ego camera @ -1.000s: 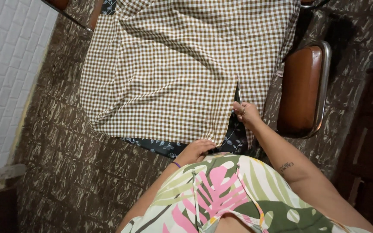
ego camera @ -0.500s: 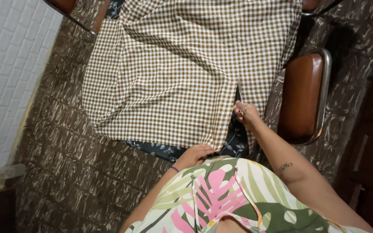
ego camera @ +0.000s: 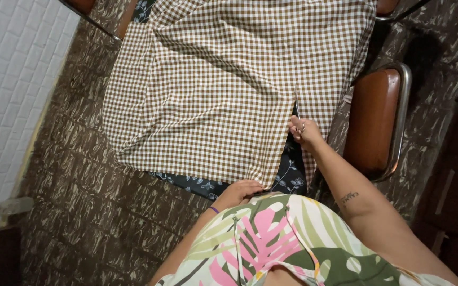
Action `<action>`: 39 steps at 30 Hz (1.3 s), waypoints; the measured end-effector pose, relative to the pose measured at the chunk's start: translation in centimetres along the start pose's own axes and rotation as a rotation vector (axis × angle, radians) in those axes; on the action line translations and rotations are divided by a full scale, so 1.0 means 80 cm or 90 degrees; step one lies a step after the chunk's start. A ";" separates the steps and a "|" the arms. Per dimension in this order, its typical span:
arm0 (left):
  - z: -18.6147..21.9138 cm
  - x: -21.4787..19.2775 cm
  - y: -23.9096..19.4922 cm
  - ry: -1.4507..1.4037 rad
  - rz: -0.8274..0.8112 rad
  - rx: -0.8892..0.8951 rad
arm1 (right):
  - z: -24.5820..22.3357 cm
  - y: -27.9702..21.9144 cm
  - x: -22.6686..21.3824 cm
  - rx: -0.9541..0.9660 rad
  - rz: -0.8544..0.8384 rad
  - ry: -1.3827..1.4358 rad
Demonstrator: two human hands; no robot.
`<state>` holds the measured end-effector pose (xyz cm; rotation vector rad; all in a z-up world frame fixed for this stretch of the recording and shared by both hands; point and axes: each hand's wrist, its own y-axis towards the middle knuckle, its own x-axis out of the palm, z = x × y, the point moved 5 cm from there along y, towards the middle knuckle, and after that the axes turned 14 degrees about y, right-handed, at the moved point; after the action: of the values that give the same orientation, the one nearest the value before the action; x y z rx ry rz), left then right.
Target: Measuring and cutting a piece of checkered fabric with scissors on a table.
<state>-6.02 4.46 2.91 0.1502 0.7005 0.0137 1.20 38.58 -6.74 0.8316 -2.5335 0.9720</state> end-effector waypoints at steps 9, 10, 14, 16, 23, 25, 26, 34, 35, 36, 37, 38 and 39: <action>-0.015 0.012 -0.007 -0.002 -0.019 0.001 | -0.004 -0.002 0.002 0.002 0.009 -0.034; -0.016 0.012 -0.007 -0.002 -0.019 0.001 | -0.008 -0.007 0.006 0.002 0.009 -0.034; -0.015 0.010 -0.005 -0.011 -0.032 -0.001 | -0.025 -0.025 0.022 0.005 0.008 -0.031; -0.013 0.008 -0.005 -0.013 -0.034 -0.003 | -0.028 -0.027 0.026 0.007 0.007 -0.033; -0.015 0.006 -0.009 -0.024 -0.032 -0.035 | -0.022 0.004 0.017 0.018 0.012 -0.016; -0.015 0.006 -0.010 -0.036 -0.032 -0.040 | -0.033 0.007 0.023 0.014 0.004 -0.019; -0.013 0.005 -0.010 -0.031 -0.033 -0.043 | -0.038 0.010 0.026 0.016 -0.005 -0.022; -0.003 -0.005 -0.008 -0.034 -0.019 -0.046 | -0.027 0.057 0.020 0.033 -0.006 0.000; -0.006 -0.003 -0.009 -0.040 -0.020 -0.048 | -0.025 0.061 0.018 0.027 -0.003 0.000; -0.010 0.000 -0.009 -0.047 -0.020 -0.050 | -0.023 0.064 0.015 0.021 0.000 0.000; -0.010 0.001 -0.011 -0.047 -0.020 -0.051 | -0.027 0.057 0.019 0.022 0.000 0.000; -0.012 0.002 -0.011 -0.055 -0.020 -0.059 | -0.031 0.050 0.022 0.024 -0.004 -0.005; -0.014 0.002 -0.012 -0.062 -0.021 -0.066 | -0.036 0.043 0.026 0.025 -0.008 -0.010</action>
<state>-6.60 3.69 1.84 0.0389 0.6029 0.0107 -2.33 41.80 -5.46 0.8692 -2.5271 1.0188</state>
